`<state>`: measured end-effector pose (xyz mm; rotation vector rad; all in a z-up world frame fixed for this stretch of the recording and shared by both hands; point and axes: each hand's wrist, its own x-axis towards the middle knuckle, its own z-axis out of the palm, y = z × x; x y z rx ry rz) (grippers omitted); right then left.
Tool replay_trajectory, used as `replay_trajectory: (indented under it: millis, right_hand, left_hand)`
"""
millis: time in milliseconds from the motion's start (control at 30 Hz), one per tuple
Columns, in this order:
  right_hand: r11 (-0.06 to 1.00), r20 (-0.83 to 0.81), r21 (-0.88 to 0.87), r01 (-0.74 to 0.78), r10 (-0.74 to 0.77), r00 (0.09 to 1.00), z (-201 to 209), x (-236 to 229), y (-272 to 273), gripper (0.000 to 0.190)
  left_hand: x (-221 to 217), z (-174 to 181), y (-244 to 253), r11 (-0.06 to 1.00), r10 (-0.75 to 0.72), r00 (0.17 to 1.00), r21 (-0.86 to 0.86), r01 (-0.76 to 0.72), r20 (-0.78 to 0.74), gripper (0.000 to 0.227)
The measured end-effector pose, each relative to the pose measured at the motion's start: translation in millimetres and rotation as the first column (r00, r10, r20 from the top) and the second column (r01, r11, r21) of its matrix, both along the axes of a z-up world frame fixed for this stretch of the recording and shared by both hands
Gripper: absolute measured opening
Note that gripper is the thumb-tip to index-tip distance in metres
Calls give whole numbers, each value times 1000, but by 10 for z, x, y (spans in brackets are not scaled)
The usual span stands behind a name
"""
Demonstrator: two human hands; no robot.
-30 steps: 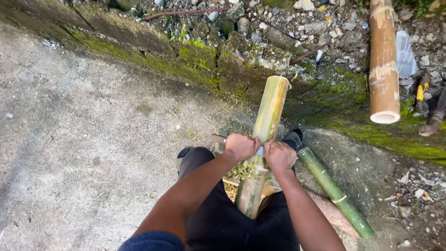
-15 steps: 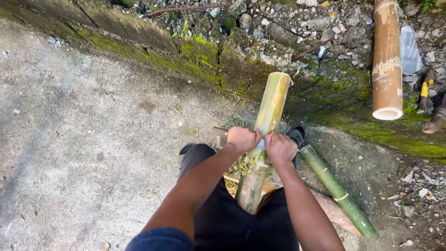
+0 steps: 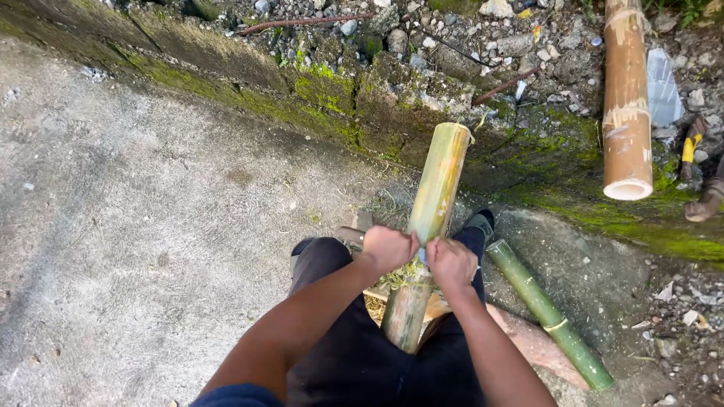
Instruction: Scraping the outer layer of a bamboo pole with a knife while sitting on a wooden bench.
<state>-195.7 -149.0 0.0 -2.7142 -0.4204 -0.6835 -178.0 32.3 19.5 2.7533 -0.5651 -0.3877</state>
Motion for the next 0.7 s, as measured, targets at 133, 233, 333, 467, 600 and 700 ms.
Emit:
replay_trajectory:
  millis: [133,233,333,467,600,700]
  right_hand:
    - [998,-164,-4,63,-62,984,144,302,14,41]
    - [991,-41,103,85,-81,996,174,312,19,33]
    - [991,-241,-17,130,-131,962,23,186,-26,40]
    - [997,-37,36,66,-65,997,29,246,-27,35]
    - [998,4,57,32,-32,999,-35,340,-69,30]
    - [996,28,85,30,-32,999,49,220,-26,31]
  left_hand:
    - [306,-191,-115,998,57,996,-23,-56,70,59]
    - [293,-65,-117,994,106,986,-14,-105,126,60]
    - [135,0,-51,989,-103,990,97,112,-99,44]
    - [225,-87,-92,999,26,996,-29,-24,87,60]
    - [242,-236,-152,991,127,960,-69,-113,251,61]
    - [173,-206,-132,995,90,982,-63,-80,165,61]
